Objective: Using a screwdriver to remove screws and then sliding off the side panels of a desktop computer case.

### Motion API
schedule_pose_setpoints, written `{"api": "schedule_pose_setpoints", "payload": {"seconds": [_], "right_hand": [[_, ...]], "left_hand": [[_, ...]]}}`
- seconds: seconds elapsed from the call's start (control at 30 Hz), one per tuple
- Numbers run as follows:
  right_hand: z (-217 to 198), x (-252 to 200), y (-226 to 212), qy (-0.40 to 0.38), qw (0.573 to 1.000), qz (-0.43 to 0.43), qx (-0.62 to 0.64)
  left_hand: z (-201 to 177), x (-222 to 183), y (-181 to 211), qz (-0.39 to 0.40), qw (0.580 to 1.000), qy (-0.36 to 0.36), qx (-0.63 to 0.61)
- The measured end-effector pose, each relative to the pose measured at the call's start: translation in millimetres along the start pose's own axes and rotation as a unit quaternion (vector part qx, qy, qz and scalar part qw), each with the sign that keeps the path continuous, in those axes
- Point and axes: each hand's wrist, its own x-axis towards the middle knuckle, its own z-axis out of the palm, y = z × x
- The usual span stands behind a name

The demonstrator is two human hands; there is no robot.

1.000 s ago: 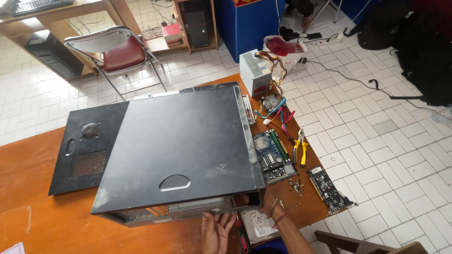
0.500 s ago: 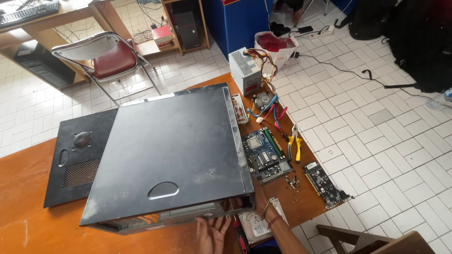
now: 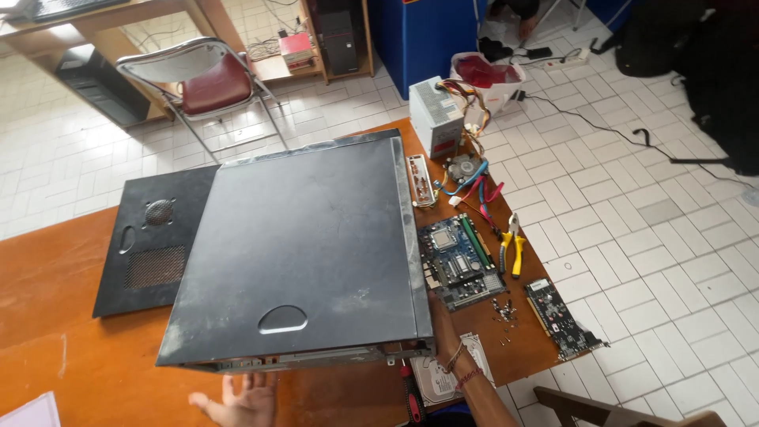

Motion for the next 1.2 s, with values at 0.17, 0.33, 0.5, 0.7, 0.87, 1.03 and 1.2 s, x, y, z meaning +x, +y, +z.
{"api": "schedule_pose_setpoints", "payload": {"seconds": [0.17,0.33,0.5,0.7,0.87,1.03,1.2], "right_hand": [[28.7,-23.8,4.3,-0.093,0.978,-0.186,-0.002],[8.6,2.7,48.5,-0.028,0.994,-0.110,-0.003],[8.8,5.6,56.7,0.016,0.987,-0.104,-0.120],[12.4,14.9,52.2,0.009,0.999,-0.015,-0.039],[-16.6,59.4,73.7,-0.032,0.998,0.032,0.052],[-47.2,83.2,71.0,-0.105,0.988,0.053,0.097],[-48.2,89.7,39.4,0.005,0.989,0.120,0.092]], "left_hand": [[10.7,35.8,38.6,-0.001,0.993,-0.085,0.079],[16.1,10.9,26.3,-0.003,0.998,-0.048,0.029],[14.5,8.3,7.0,-0.003,0.998,-0.066,-0.001],[21.3,2.6,8.4,-0.001,0.996,-0.080,-0.031],[12.5,22.1,-2.9,0.030,0.997,-0.076,-0.017],[22.3,-6.3,-13.3,0.033,0.995,-0.097,-0.001],[28.9,-21.7,-25.9,0.017,0.997,-0.074,-0.011]]}}
